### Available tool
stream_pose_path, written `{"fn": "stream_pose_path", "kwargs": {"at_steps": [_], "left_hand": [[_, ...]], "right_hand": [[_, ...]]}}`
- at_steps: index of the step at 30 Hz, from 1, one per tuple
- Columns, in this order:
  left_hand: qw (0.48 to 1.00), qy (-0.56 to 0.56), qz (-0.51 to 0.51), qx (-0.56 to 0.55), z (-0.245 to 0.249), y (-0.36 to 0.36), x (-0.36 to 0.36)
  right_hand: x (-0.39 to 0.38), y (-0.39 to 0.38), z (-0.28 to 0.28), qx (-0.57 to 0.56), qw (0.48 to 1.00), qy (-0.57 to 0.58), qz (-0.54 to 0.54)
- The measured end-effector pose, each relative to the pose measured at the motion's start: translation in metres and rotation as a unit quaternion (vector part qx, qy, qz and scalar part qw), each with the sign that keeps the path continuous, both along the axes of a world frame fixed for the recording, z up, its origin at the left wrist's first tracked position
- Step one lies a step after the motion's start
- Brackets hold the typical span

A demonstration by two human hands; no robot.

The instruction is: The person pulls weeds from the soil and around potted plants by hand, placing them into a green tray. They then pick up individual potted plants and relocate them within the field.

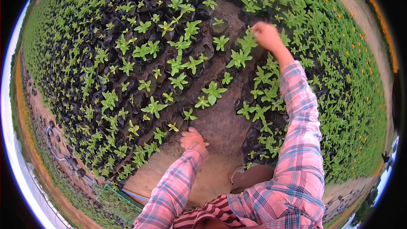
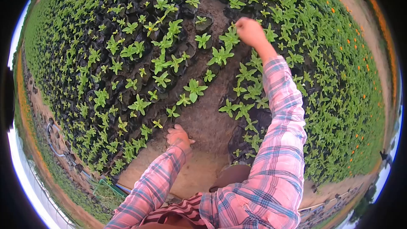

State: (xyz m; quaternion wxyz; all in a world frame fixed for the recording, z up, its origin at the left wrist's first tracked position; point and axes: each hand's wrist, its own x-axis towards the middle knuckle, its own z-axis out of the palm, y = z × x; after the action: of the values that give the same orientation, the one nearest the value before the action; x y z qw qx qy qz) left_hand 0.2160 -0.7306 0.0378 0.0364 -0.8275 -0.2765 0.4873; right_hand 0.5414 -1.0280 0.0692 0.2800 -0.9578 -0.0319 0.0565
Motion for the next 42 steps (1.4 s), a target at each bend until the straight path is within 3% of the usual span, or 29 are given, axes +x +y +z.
{"fn": "stream_pose_path", "kwargs": {"at_steps": [1, 3, 4, 5, 7, 9, 15, 17, 19, 21, 23, 24, 25, 27, 29, 33, 36, 37, 39, 40, 41, 42], "left_hand": [[1.0, 0.007, 0.001, -0.002, 0.001, -0.001, 0.001], [1.0, 0.013, 0.005, -0.001, 0.0, -0.001, 0.002], [1.0, 0.019, 0.007, 0.001, 0.001, -0.001, 0.003], [1.0, 0.018, 0.011, 0.004, 0.002, -0.001, 0.003], [1.0, 0.008, 0.015, -0.009, 0.006, -0.002, 0.003], [1.0, 0.011, 0.021, -0.008, 0.007, -0.002, 0.004], [0.999, 0.031, 0.034, -0.012, 0.01, -0.004, 0.01], [0.999, 0.034, 0.03, -0.008, 0.01, -0.004, 0.01], [0.998, 0.043, 0.034, -0.007, 0.01, -0.004, 0.011], [0.999, 0.037, 0.03, -0.004, 0.008, -0.004, 0.008], [0.999, 0.026, 0.024, -0.002, 0.007, -0.005, 0.009], [0.999, 0.024, 0.026, 0.0, 0.007, -0.005, 0.009], [0.999, 0.023, 0.029, 0.001, 0.006, -0.005, 0.008], [1.0, 0.012, 0.023, 0.004, 0.001, -0.004, 0.002], [1.0, 0.005, 0.017, 0.004, 0.0, -0.004, -0.002], [1.0, 0.01, 0.018, 0.007, 0.008, -0.005, 0.006], [1.0, 0.01, 0.02, 0.006, 0.009, -0.006, 0.007], [1.0, 0.009, 0.02, 0.006, 0.009, -0.006, 0.007], [1.0, 0.001, 0.017, 0.007, 0.009, -0.006, 0.007], [1.0, -0.004, 0.011, 0.008, 0.009, -0.006, 0.005], [1.0, -0.002, 0.01, 0.008, 0.007, -0.006, 0.003], [1.0, -0.003, 0.006, 0.016, 0.005, -0.006, 0.004]], "right_hand": [[0.014, -0.003, 0.005, 0.068, 0.995, 0.002, -0.069], [0.049, -0.012, -0.004, 0.04, 0.989, -0.082, -0.12], [0.063, -0.013, -0.013, -0.024, 0.985, -0.151, -0.075], [0.074, -0.014, -0.022, -0.021, 0.985, -0.152, -0.072], [0.09, -0.003, -0.031, 0.04, 0.991, -0.016, -0.131], [0.1, -0.001, -0.054, -0.07, 0.977, -0.163, -0.12], [0.089, 0.019, -0.022, -0.05, 0.983, -0.148, -0.101], [0.081, 0.035, -0.014, 0.014, 0.972, -0.154, -0.176], [0.069, 0.057, 0.012, 0.195, 0.943, -0.079, -0.258], [0.084, 0.063, -0.016, 0.09, 0.954, -0.147, -0.245], [0.081, 0.078, -0.028, 0.2, 0.952, -0.051, -0.226], [0.077, 0.087, -0.034, 0.058, 0.976, -0.126, -0.165], [0.069, 0.089, -0.038, 0.034, 0.975, -0.158, -0.155], [0.075, 0.073, -0.044, 0.238, 0.952, 0.041, -0.185], [0.07, 0.053, -0.049, 0.338, 0.921, -0.004, -0.191], [0.042, 0.017, -0.013, -0.005, 0.996, -0.055, -0.065], [0.032, 0.0, -0.018, 0.054, 0.997, -0.055, -0.011], [0.034, -0.004, -0.017, 0.053, 0.997, -0.055, -0.01], [0.04, -0.011, -0.011, -0.075, 0.965, -0.216, -0.126], [0.037, 0.002, 0.015, -0.155, 0.96, -0.128, -0.194], [0.038, 0.005, 0.014, -0.157, 0.96, -0.126, -0.194], [0.041, 0.006, 0.012, -0.235, 0.953, -0.076, -0.175]]}}
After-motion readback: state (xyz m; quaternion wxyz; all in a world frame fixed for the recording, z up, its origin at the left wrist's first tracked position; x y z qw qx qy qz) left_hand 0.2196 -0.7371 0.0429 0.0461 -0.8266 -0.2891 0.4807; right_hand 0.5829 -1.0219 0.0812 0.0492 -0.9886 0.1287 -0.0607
